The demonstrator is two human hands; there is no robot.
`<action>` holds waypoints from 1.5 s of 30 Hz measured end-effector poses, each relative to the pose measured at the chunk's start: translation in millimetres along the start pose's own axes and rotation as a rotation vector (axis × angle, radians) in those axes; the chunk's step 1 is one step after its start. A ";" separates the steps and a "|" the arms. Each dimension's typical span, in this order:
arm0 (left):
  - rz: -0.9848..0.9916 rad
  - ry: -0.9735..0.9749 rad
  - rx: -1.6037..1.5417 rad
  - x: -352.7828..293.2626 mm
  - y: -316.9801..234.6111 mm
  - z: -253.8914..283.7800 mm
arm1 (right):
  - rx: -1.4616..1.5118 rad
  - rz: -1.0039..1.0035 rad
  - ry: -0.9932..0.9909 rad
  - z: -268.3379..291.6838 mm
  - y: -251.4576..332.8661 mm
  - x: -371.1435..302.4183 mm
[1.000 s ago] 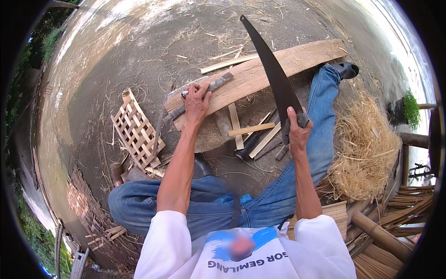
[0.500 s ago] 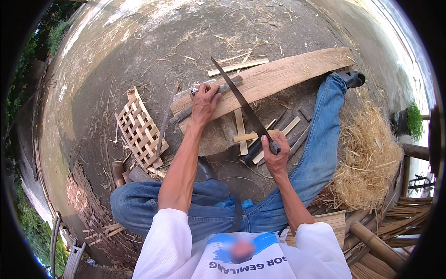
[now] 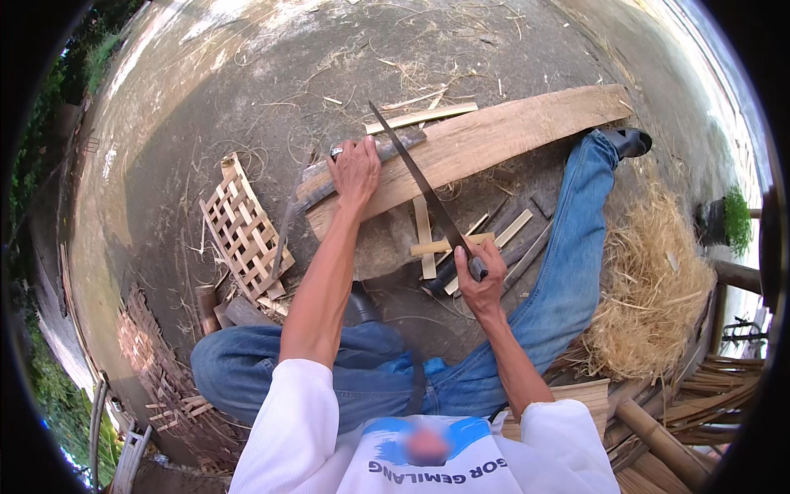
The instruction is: The person sits on the ground and uses a hand saw to cut thin wooden strips into smaller pieces. They repeatedly position the strips on a larger plank, saw them, and set the cut pieces aside.
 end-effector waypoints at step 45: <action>-0.109 0.161 0.136 1.2 -4.8 -2.4 | -0.023 -0.023 0.127 -6.6 -14.4 15.9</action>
Point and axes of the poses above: each hand's wrist, its own x-axis towards the middle knuckle, its own z-axis out of the back of the hand, y = z × x, the point moved 3 cm from there along x, towards the middle knuckle, and after that the axes turned 13 degrees about z, right-handed, at the moved point
